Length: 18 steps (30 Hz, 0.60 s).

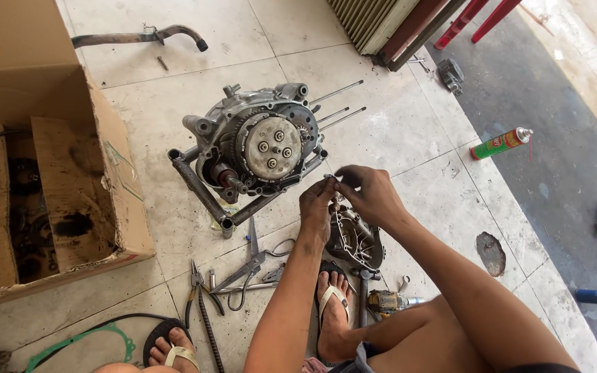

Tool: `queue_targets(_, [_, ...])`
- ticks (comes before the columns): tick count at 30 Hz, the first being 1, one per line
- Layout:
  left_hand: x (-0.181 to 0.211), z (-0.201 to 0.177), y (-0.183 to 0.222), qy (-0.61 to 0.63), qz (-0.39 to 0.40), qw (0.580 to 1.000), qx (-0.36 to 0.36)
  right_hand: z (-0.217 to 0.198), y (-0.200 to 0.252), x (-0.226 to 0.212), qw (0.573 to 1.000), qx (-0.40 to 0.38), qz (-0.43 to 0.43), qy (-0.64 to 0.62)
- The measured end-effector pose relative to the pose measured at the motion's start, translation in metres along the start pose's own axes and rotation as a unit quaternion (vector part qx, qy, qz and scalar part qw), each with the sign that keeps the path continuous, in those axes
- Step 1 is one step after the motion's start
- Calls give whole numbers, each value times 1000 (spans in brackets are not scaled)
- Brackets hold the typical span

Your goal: Repairing a motorcycle engine by cleaning the casing, applying a new gasket, and installing the engine cover

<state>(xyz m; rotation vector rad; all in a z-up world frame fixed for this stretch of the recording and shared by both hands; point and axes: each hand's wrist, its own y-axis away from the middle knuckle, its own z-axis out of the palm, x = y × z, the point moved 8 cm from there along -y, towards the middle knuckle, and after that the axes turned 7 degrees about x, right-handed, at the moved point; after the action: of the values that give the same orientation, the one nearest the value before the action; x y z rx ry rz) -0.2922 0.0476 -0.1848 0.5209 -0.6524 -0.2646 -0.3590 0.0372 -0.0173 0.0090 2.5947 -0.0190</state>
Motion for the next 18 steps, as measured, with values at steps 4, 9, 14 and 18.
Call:
queue_targets(4, [-19, -11, -16, 27, -17, 999, 6, 2, -4, -11, 999, -11, -22, -24])
queue_targets(9, [-23, -7, -17, 67, -18, 997, 15, 7, -18, 8, 999, 15, -13, -31])
queue_targets(14, [-19, -9, -19, 77, 25, 995, 53, 16, -26, 9, 997, 33, -65, -10])
queue_targets(18, [-22, -14, -23, 74, 40, 992, 99, 18, -29, 12, 994, 45, -95, -13])
